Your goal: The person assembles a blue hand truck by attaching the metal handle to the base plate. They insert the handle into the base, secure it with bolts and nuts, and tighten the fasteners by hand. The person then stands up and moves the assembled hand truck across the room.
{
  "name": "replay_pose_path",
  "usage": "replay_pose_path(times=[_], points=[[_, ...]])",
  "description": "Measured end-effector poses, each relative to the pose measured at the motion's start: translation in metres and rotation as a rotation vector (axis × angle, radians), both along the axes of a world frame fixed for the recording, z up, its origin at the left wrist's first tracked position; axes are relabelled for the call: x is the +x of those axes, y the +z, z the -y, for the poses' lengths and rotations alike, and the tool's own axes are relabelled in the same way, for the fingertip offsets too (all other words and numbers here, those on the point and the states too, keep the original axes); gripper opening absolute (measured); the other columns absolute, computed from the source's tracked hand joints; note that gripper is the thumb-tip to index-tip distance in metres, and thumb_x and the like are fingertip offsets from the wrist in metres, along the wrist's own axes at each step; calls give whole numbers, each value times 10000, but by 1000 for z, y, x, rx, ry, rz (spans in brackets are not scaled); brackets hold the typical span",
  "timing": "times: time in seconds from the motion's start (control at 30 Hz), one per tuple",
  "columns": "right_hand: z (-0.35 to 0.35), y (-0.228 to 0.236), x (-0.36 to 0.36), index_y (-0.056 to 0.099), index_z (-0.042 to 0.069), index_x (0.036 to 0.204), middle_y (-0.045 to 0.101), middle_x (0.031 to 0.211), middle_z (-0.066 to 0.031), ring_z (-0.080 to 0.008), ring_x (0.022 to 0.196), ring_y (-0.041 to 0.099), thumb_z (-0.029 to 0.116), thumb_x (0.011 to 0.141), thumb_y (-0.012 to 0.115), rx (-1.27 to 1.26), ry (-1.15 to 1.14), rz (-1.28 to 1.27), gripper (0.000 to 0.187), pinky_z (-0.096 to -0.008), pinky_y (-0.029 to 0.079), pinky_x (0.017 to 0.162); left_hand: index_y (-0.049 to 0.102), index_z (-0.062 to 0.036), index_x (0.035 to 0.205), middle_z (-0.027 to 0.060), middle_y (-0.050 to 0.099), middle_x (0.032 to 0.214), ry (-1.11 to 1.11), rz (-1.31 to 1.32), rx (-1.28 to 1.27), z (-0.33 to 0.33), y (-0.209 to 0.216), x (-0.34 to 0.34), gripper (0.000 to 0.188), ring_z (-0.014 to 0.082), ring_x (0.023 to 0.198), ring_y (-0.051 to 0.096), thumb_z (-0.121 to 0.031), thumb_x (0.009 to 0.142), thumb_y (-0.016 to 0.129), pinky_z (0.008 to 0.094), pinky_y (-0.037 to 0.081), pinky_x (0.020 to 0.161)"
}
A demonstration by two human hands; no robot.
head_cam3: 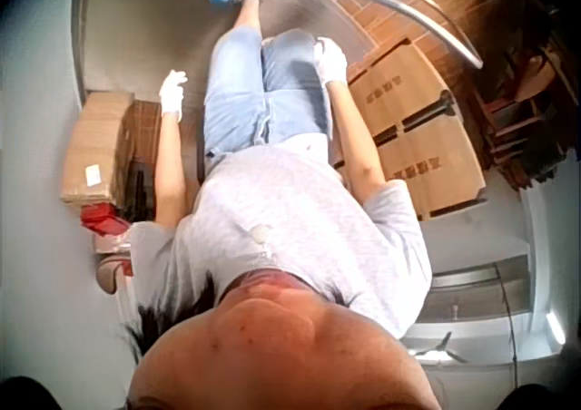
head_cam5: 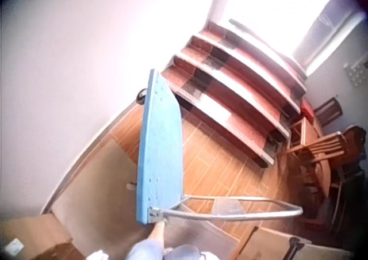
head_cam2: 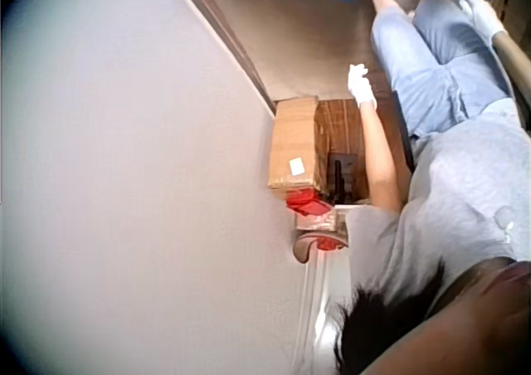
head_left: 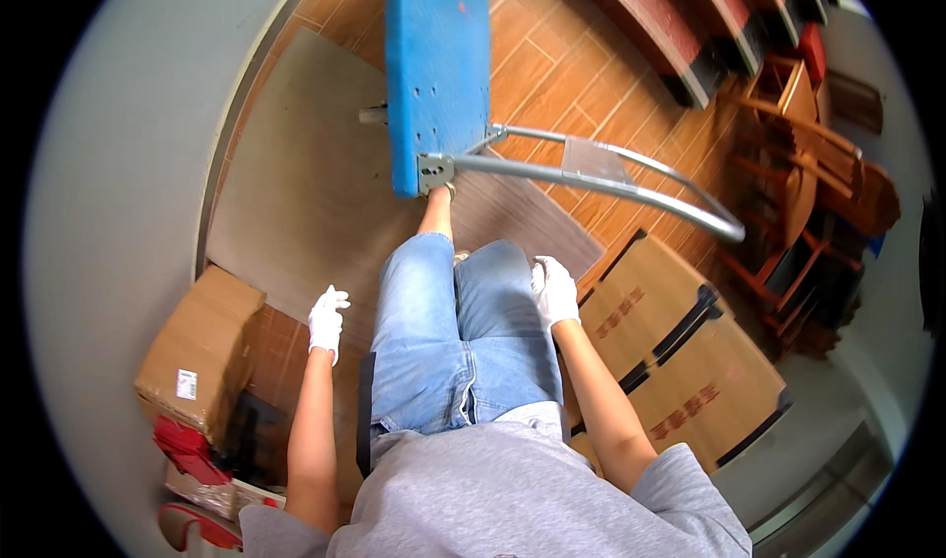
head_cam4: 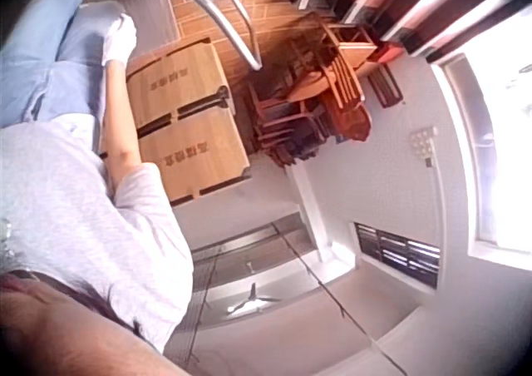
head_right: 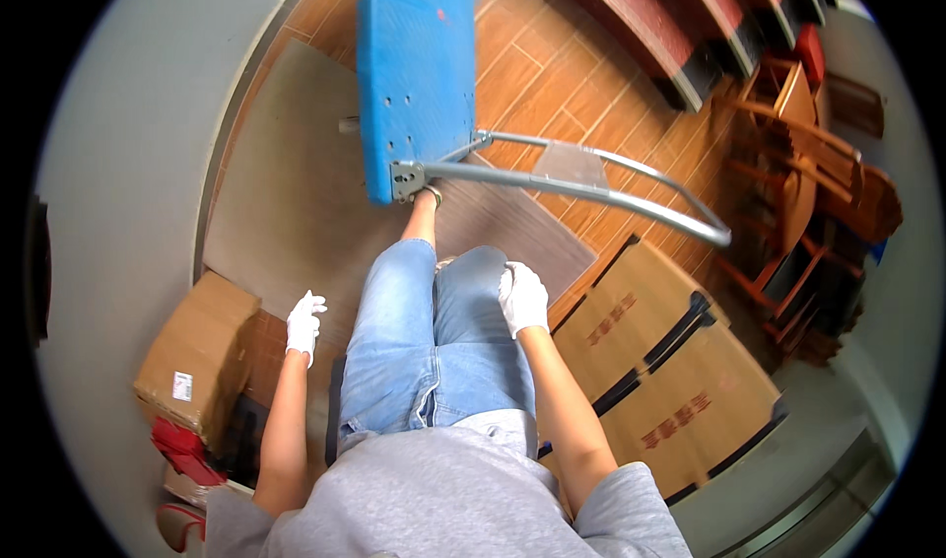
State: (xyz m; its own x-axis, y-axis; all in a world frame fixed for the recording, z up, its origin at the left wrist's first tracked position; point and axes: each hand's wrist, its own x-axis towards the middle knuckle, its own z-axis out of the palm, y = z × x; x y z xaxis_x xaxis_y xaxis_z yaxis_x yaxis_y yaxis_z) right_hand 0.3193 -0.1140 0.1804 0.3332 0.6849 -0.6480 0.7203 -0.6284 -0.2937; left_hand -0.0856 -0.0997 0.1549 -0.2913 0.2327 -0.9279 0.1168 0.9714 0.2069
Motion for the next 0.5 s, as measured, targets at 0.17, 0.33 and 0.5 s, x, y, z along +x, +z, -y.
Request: replay_pose_path(times=[0.17, 0.33, 0.5], points=[[118, -37, 25, 618, 47, 1057, 659, 974, -172, -315, 926, 626, 248, 919, 478, -106, -274, -75, 281, -384, 481, 852, 657, -94, 901, 3, 610, 760, -207, -10, -14, 12, -7, 29, 352, 45, 451, 347, -387, 951, 468, 224, 292, 429], [232, -51, 26, 628, 31, 1047, 674, 880, -116, -201, 812, 635, 227, 906, 489, -103, -637, -214, 279, -324, 494, 768, 661, -76, 852, 11, 613, 736, -653, -20, 69, 26, 14, 29, 394, 82, 614, 457, -396, 955, 456, 257, 381, 598], [420, -67, 31, 652, 58, 999, 673, 932, -160, -306, 898, 643, 263, 875, 478, -55, -1079, -225, 296, -392, 497, 816, 651, -91, 842, 18, 620, 788, -1114, -42, 44, 70, 47, 29, 404, 115, 706, 493, -447, 937, 487, 289, 398, 671]])
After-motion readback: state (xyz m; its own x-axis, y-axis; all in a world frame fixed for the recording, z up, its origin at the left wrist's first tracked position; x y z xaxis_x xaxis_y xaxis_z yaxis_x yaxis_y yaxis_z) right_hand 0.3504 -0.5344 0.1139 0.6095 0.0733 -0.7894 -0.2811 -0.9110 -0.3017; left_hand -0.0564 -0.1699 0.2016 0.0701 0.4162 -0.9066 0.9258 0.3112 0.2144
